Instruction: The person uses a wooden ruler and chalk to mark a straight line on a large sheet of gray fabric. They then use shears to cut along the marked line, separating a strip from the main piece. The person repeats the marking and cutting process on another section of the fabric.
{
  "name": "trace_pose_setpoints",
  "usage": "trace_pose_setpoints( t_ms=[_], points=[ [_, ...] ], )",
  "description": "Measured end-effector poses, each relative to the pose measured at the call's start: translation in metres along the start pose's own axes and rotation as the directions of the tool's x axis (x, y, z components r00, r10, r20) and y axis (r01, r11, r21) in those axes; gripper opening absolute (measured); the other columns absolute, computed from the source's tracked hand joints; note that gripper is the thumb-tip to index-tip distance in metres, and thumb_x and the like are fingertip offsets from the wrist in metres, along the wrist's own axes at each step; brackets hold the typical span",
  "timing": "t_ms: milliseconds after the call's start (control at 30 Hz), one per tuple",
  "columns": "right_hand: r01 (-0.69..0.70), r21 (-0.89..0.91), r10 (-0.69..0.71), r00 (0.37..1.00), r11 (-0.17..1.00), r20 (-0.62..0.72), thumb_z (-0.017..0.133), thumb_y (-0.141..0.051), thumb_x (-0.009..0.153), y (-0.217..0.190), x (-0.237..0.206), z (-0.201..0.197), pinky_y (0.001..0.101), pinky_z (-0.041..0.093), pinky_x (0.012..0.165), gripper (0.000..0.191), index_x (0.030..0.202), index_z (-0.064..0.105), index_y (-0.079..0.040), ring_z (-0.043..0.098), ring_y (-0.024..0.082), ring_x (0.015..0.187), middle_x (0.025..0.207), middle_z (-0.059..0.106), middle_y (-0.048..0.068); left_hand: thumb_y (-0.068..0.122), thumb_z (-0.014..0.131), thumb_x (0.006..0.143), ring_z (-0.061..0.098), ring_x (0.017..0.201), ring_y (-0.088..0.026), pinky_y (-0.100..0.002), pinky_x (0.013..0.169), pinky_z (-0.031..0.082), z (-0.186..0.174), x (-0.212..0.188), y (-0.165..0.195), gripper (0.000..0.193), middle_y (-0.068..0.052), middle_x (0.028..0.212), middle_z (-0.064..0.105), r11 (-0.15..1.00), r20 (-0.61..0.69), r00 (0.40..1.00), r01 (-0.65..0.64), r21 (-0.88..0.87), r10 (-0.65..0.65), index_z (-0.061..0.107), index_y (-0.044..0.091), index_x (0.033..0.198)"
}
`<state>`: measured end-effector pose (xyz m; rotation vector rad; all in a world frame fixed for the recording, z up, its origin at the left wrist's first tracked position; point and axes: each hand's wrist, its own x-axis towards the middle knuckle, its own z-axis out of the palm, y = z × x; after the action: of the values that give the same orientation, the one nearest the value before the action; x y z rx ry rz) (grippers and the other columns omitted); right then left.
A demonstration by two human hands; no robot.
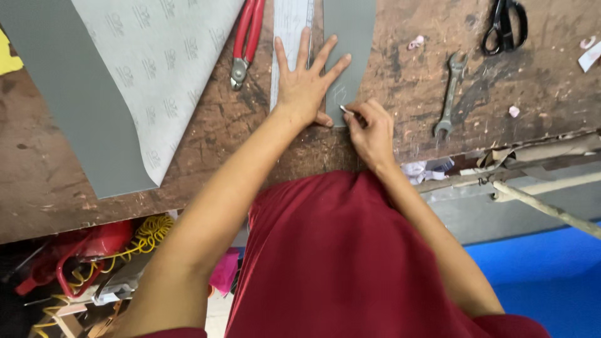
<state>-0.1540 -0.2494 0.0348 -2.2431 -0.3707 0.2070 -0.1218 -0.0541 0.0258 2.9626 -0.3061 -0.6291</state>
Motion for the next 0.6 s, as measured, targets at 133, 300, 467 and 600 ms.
trace_pose_setpoints(
  t_ms=[133,300,467,600],
  points=[
    [0.126,0.003,-0.126,0.991,0.992,-0.047,0.075,0.003,0.088,-0.001,-0.003,0.009,0.0353,0.052,0.069,0.011,0.098,0.072,-0.001,0.065,0.025,0.078,0.089,0.065,0.012,0.074,0.087,0.04,-0.008,0.154,-0.048,-0.085,0.109,-0.002,-0.001,0.003,0.0,0.149,-0.002,0.173,-0.003,1.0,0.047,0.999,0.008,0.002,-0.008,0.01,0.042,0.164],
    [0.209,-0.081,-0.205,0.977,0.975,0.058,0.076,0.003,0.086,-0.001,-0.007,0.001,0.0401,0.052,0.071,0.01,0.095,0.073,0.0,0.065,0.031,0.081,0.088,0.064,0.015,0.072,0.088,0.041,-0.005,0.155,-0.049,-0.085,0.11,-0.001,0.0,0.0,-0.001,0.149,-0.003,0.174,0.001,1.0,-0.003,1.0,-0.001,0.012,0.001,0.013,0.042,0.165],
    [0.12,-0.064,-0.124,0.991,0.991,-0.05,0.075,0.001,0.091,0.014,-0.012,-0.021,0.0377,0.053,0.072,0.007,0.097,0.072,-0.001,0.066,0.026,0.08,0.088,0.066,0.013,0.069,0.09,0.039,-0.001,0.155,-0.049,-0.086,0.109,0.0,0.001,-0.004,-0.002,0.149,-0.003,0.174,0.007,1.0,-0.063,0.998,-0.017,-0.025,0.015,0.015,0.041,0.165],
    [-0.408,0.533,0.446,0.893,0.741,0.064,0.069,-0.002,0.095,0.042,-0.014,-0.042,0.0349,0.046,0.061,0.009,0.104,0.071,-0.004,0.058,0.016,0.065,0.089,0.066,0.004,0.067,0.091,0.037,0.0,0.155,-0.047,-0.085,0.109,-0.002,-0.001,0.001,-0.006,0.15,-0.004,0.172,0.008,0.993,-0.015,0.999,-0.03,-0.117,0.028,0.014,0.041,0.163]
  ],
)
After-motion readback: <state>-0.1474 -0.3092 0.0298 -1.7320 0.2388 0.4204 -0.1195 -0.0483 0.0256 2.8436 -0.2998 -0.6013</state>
